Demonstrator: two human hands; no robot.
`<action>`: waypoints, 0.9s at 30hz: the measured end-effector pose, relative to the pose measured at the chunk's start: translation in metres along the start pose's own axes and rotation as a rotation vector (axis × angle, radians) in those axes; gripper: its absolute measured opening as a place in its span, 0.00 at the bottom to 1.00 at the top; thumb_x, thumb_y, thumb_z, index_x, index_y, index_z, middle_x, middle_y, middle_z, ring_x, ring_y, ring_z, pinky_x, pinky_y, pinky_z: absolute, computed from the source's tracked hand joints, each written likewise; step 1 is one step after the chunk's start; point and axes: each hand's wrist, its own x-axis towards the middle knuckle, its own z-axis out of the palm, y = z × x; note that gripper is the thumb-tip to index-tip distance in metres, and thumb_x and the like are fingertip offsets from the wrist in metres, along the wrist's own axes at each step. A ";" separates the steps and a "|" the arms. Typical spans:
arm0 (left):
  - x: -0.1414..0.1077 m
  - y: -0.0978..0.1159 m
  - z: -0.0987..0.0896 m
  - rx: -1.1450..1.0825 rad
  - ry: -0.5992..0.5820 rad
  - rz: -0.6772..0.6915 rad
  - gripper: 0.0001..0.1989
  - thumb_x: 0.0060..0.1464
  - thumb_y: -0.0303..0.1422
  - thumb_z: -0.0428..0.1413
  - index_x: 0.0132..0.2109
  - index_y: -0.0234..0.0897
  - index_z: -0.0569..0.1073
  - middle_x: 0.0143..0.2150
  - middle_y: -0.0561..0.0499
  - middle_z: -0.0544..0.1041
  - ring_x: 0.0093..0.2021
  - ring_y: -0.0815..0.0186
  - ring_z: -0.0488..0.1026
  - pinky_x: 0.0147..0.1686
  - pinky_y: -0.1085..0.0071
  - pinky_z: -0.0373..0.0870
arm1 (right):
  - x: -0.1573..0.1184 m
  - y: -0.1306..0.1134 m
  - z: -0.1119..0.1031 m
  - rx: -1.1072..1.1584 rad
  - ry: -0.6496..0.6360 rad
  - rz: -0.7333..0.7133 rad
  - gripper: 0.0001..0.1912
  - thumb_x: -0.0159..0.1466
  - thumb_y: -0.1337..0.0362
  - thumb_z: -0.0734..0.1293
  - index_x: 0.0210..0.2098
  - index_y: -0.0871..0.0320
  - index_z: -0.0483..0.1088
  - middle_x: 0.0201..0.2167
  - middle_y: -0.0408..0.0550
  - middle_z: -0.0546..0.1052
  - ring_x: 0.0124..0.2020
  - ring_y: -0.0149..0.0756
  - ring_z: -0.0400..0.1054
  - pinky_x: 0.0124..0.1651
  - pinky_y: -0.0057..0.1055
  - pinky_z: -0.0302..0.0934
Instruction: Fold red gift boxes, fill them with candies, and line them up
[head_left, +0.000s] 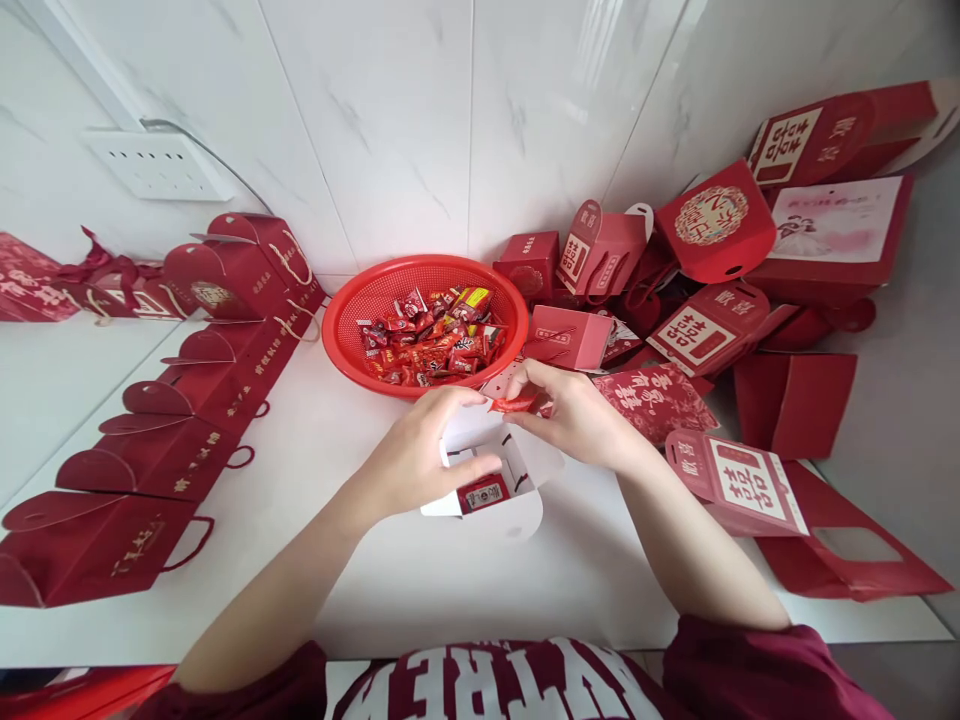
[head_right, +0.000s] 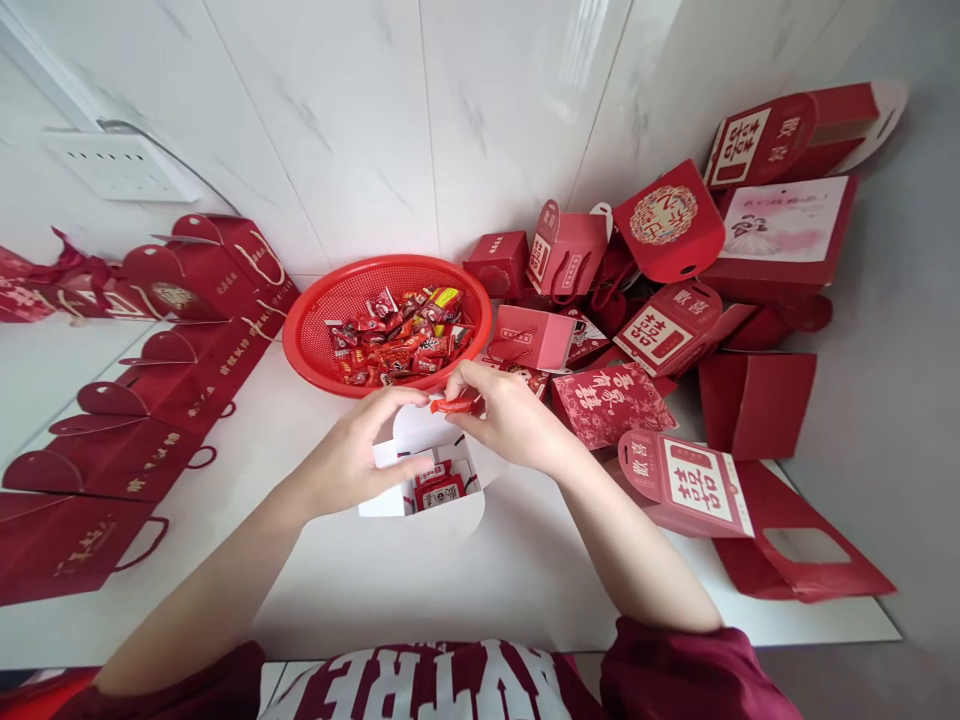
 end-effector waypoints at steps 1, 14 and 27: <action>-0.005 -0.003 0.003 0.079 -0.049 0.009 0.34 0.50 0.44 0.65 0.61 0.45 0.65 0.64 0.43 0.67 0.64 0.49 0.64 0.61 0.51 0.64 | -0.002 0.002 0.000 0.007 0.009 0.010 0.08 0.62 0.72 0.69 0.40 0.55 0.68 0.38 0.43 0.76 0.37 0.33 0.72 0.42 0.31 0.66; -0.050 -0.006 0.057 0.126 0.017 -0.201 0.49 0.48 0.39 0.64 0.71 0.51 0.48 0.67 0.44 0.60 0.64 0.47 0.62 0.60 0.50 0.64 | -0.010 -0.002 0.005 -0.011 0.046 0.055 0.05 0.61 0.66 0.72 0.34 0.56 0.71 0.32 0.42 0.78 0.31 0.31 0.72 0.37 0.29 0.68; -0.047 -0.017 0.063 0.161 0.182 -0.257 0.48 0.51 0.40 0.63 0.72 0.46 0.45 0.63 0.40 0.61 0.62 0.47 0.64 0.58 0.50 0.67 | -0.008 -0.002 0.037 -0.304 -0.093 -0.051 0.04 0.65 0.71 0.68 0.34 0.57 0.68 0.37 0.50 0.77 0.39 0.41 0.73 0.41 0.36 0.67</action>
